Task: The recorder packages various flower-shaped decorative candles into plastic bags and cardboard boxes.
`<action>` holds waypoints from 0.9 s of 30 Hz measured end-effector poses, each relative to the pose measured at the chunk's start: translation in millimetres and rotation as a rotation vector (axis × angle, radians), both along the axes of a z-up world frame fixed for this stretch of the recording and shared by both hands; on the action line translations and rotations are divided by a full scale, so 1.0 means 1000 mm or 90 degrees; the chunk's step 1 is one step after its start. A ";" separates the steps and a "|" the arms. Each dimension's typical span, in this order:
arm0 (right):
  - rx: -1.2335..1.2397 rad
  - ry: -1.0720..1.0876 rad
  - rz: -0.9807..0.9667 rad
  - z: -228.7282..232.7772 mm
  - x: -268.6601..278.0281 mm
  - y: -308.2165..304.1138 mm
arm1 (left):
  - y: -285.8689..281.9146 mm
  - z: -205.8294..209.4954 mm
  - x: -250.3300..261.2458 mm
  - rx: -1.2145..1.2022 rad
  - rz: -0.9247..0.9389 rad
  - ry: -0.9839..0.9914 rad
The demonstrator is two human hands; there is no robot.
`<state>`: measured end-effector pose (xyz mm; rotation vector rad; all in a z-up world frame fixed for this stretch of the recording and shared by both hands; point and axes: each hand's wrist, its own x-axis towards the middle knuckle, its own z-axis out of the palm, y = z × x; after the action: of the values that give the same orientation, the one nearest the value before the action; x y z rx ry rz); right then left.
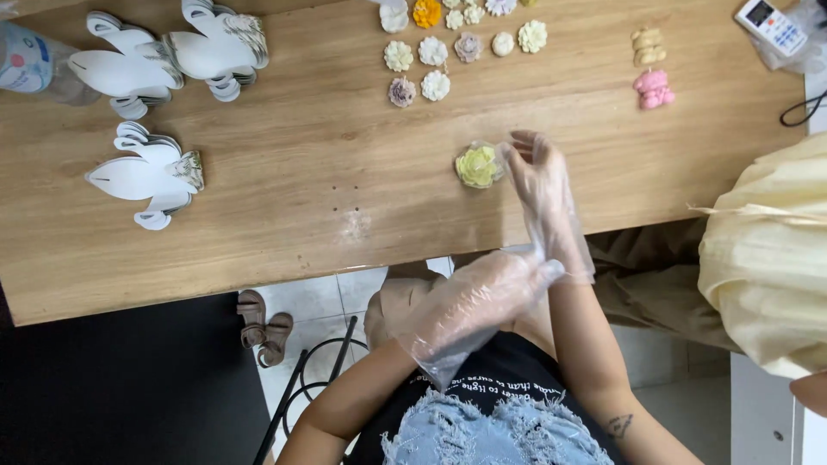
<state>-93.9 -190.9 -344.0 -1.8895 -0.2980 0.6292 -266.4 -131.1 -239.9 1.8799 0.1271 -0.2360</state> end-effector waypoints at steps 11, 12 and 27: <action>-0.350 -0.205 0.148 -0.075 0.005 0.022 | 0.067 -0.038 -0.052 0.053 0.145 0.245; -0.361 -0.255 0.156 -0.078 0.006 0.021 | 0.070 -0.047 -0.055 0.051 0.181 0.244; 0.145 0.227 0.075 -0.077 0.000 0.024 | 0.076 -0.154 -0.039 -0.365 0.499 0.186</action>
<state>-93.9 -167.3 -420.8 -1.5175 -0.2386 0.9544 -305.2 -55.3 -394.3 1.1082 0.8783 0.0065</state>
